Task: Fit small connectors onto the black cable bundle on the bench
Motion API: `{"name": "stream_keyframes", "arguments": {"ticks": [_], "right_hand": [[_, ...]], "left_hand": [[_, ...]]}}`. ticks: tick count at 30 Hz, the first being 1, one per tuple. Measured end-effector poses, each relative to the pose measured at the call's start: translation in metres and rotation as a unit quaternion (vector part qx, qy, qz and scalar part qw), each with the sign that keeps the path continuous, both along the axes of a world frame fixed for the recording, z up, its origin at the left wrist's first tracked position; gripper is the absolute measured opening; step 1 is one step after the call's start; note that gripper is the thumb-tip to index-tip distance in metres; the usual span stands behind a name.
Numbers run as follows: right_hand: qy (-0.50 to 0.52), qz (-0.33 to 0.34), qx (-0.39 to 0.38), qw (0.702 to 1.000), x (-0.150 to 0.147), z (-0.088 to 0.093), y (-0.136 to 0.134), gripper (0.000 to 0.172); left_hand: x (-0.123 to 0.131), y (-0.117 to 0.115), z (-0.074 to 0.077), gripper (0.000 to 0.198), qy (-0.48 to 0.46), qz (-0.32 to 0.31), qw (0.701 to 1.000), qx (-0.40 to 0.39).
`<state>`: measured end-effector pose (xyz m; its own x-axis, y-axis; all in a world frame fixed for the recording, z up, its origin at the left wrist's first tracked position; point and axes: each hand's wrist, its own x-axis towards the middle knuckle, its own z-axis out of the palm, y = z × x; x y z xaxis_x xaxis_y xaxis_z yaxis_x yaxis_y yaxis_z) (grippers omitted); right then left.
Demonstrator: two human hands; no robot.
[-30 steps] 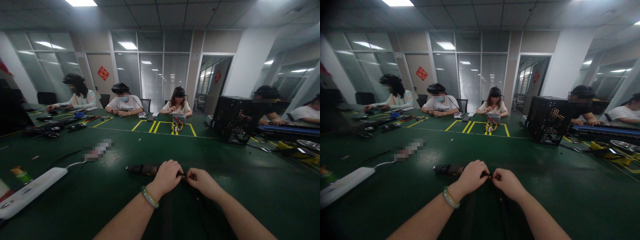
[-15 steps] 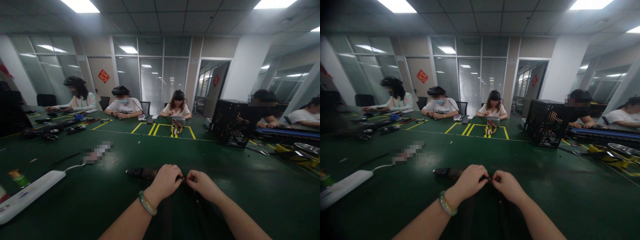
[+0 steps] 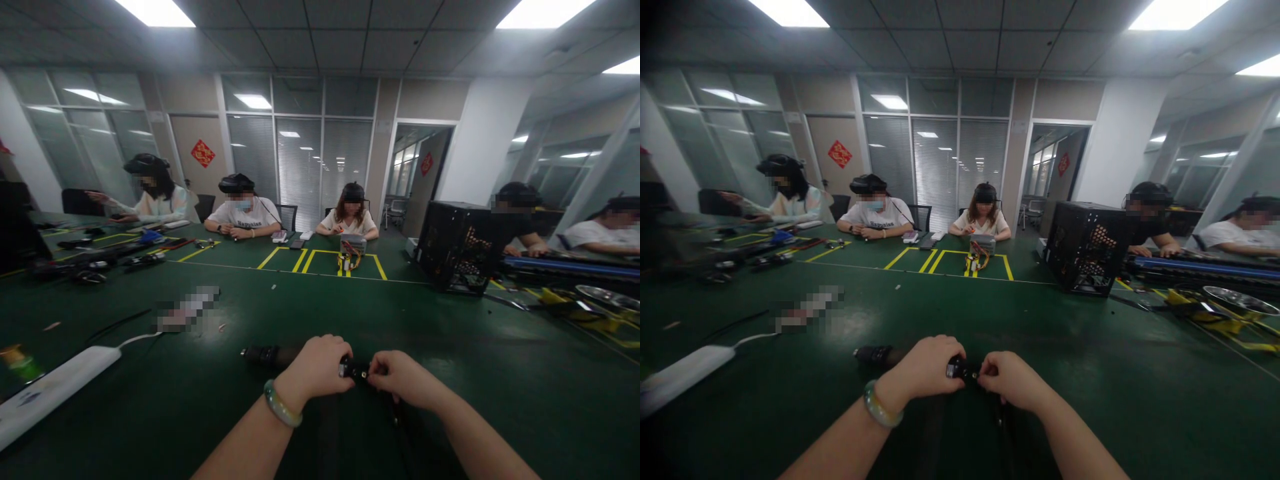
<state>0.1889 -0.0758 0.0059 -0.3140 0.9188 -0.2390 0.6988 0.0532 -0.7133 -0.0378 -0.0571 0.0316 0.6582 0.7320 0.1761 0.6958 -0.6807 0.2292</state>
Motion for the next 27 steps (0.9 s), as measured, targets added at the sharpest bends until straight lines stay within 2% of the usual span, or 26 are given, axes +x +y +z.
{"name": "stream_keyframes", "arguments": {"ticks": [5, 16, 22, 27], "right_hand": [[0.005, 0.009, 0.001, 1.0, 0.001, -0.003, 0.001, 0.013], [0.073, -0.011, 0.013, 0.997, -0.005, -0.012, 0.005, 0.011], [0.121, -0.029, 0.032, 0.992, -0.012, -0.02, 0.009, 0.013], [0.144, -0.022, 0.03, 0.989, -0.014, -0.017, 0.007, 0.016]], "left_hand": [[0.0, 0.004, -0.005, 0.026, 0.001, -0.036, 0.999, 0.017], [0.001, 0.022, -0.011, 0.025, -0.045, -0.094, 0.993, 0.062], [-0.004, 0.027, -0.011, 0.028, -0.066, -0.086, 0.992, 0.066], [-0.008, 0.024, -0.01, 0.023, -0.054, -0.076, 0.994, 0.052]]}}
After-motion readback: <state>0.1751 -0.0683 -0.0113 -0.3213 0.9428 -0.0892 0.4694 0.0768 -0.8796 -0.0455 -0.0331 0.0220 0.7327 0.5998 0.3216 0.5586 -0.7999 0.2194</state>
